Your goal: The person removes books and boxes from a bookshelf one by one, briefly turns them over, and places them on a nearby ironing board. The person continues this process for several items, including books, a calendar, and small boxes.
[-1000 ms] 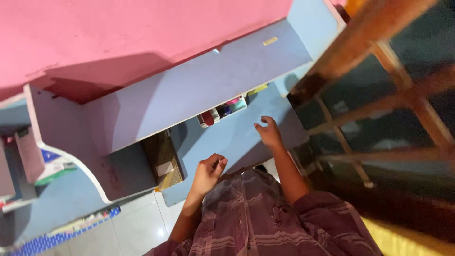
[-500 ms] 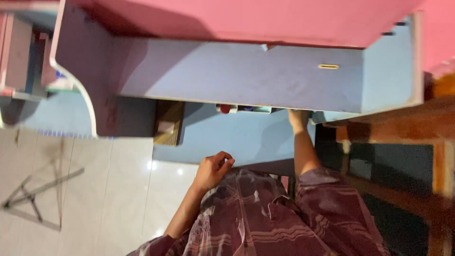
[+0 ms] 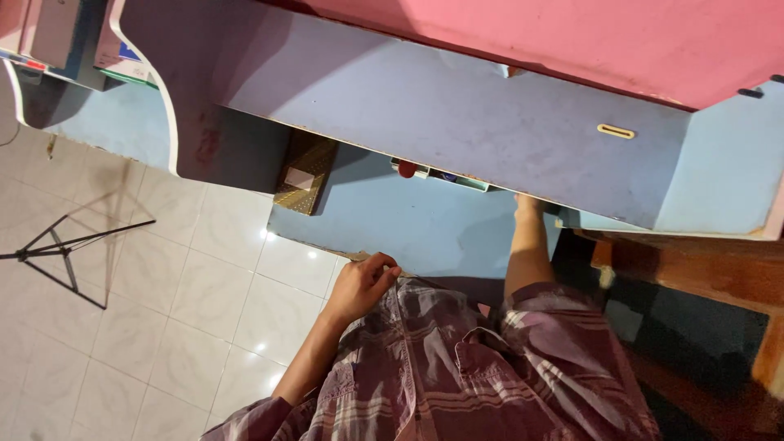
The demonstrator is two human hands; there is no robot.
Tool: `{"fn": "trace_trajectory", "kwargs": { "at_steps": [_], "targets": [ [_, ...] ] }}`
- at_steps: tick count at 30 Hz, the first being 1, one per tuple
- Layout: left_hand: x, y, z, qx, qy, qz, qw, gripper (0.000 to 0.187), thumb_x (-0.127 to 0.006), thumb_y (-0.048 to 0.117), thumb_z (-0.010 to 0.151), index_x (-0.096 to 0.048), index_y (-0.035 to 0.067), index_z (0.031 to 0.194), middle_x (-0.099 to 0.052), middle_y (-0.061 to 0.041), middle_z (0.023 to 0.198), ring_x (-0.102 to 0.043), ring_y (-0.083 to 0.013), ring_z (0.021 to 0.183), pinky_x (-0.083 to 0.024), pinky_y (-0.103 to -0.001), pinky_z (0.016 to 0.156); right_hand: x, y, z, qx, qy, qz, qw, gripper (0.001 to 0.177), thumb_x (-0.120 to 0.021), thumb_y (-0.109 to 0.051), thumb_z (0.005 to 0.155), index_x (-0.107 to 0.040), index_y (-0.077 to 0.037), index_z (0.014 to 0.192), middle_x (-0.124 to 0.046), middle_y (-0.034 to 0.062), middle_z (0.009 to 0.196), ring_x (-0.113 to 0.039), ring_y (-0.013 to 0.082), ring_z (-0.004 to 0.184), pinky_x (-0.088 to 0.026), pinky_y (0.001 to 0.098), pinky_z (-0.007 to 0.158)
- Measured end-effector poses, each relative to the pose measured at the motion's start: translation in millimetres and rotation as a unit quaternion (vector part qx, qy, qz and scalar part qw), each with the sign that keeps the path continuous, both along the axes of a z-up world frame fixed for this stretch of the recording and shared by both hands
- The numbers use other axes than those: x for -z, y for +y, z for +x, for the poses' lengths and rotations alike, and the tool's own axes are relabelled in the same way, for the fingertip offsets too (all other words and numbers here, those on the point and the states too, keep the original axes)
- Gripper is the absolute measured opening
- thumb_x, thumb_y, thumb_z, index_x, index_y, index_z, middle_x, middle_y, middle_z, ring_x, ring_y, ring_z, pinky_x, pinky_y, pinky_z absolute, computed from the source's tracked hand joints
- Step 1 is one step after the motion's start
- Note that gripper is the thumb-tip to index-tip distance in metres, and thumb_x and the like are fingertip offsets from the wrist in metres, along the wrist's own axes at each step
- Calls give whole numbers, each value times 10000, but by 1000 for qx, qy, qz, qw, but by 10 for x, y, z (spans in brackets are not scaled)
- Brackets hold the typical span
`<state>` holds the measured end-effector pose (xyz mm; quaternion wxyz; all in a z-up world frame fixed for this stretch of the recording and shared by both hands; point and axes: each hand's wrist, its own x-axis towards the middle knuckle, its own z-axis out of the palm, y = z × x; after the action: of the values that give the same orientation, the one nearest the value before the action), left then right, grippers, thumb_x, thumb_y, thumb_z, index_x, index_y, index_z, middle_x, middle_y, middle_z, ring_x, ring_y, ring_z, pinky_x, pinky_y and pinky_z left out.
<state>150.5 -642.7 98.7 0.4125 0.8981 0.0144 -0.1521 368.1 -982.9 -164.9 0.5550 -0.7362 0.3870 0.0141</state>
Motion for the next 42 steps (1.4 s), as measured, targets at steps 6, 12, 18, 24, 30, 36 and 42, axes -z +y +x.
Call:
{"fn": "trace_trajectory", "kwargs": {
  "at_steps": [6, 12, 18, 24, 30, 36, 42],
  "targets": [
    [-3, -51, 44, 43, -3, 0, 999, 259, -673, 331, 957, -717, 80, 1001, -556, -69, 504, -537, -210, 438, -397, -369, 479, 107, 380, -642, 202, -29, 272, 940, 408, -708, -188, 908, -546, -205, 1282, -676, 2, 887, -629, 119, 655, -481, 252, 531],
    [46, -185, 28, 98, 17, -13, 995, 264, -678, 343, 950, -723, 87, 987, -556, -63, 496, -537, -203, 432, -393, -372, 471, 98, 995, -1544, 170, -93, 340, 920, 260, -743, -91, 886, -625, -115, 1117, -694, 38, 919, -635, 137, 683, -496, 236, 550],
    [118, -289, -4, 158, -37, -49, 985, 249, -698, 319, 939, -711, 81, 1012, -620, -86, 572, -628, -265, 526, -459, -406, 515, -50, 1129, -1972, -2, -99, 345, 933, 192, -636, -147, 936, -644, -59, 1107, -727, 52, 918, -639, 122, 700, -491, 266, 589],
    [195, -101, -184, 164, -64, -48, 983, 283, -718, 321, 924, -702, 64, 1041, -697, -107, 695, -676, -295, 642, -508, -412, 592, -411, 1325, -2053, -138, -183, 209, 951, 177, -668, -122, 958, -664, 8, 1079, -724, 83, 923, -629, 156, 748, -501, 310, 666],
    [441, 674, -317, -14, -74, -84, 994, 409, -692, 387, 955, -688, 6, 1105, -733, -137, 900, -687, -228, 723, -538, -362, 652, -1197, 2083, -2112, -324, -185, 23, 927, 293, -675, -42, 888, -720, -65, 1176, -739, 82, 1014, -699, 204, 925, -557, 346, 829],
    [1020, 1854, -735, -250, 57, -301, 918, 466, -587, 376, 1058, -685, -75, 990, -673, -105, 782, -590, -157, 671, -495, -318, 624, -1553, 3246, -2321, -504, -350, -81, 786, 546, -654, 125, 803, -745, -137, 1273, -695, 80, 1301, -688, 223, 1132, -613, 327, 898],
    [1159, 2627, -1153, -379, -2, -365, 850, 291, -562, 235, 1005, -680, -32, 1018, -699, -75, 806, -615, -144, 663, -512, -297, 635, -1022, 4008, -2409, -542, -264, -13, 798, 615, -767, -32, 825, -550, -97, 1397, -602, 119, 1344, -670, 227, 1068, -582, 323, 838]
  ]
}}
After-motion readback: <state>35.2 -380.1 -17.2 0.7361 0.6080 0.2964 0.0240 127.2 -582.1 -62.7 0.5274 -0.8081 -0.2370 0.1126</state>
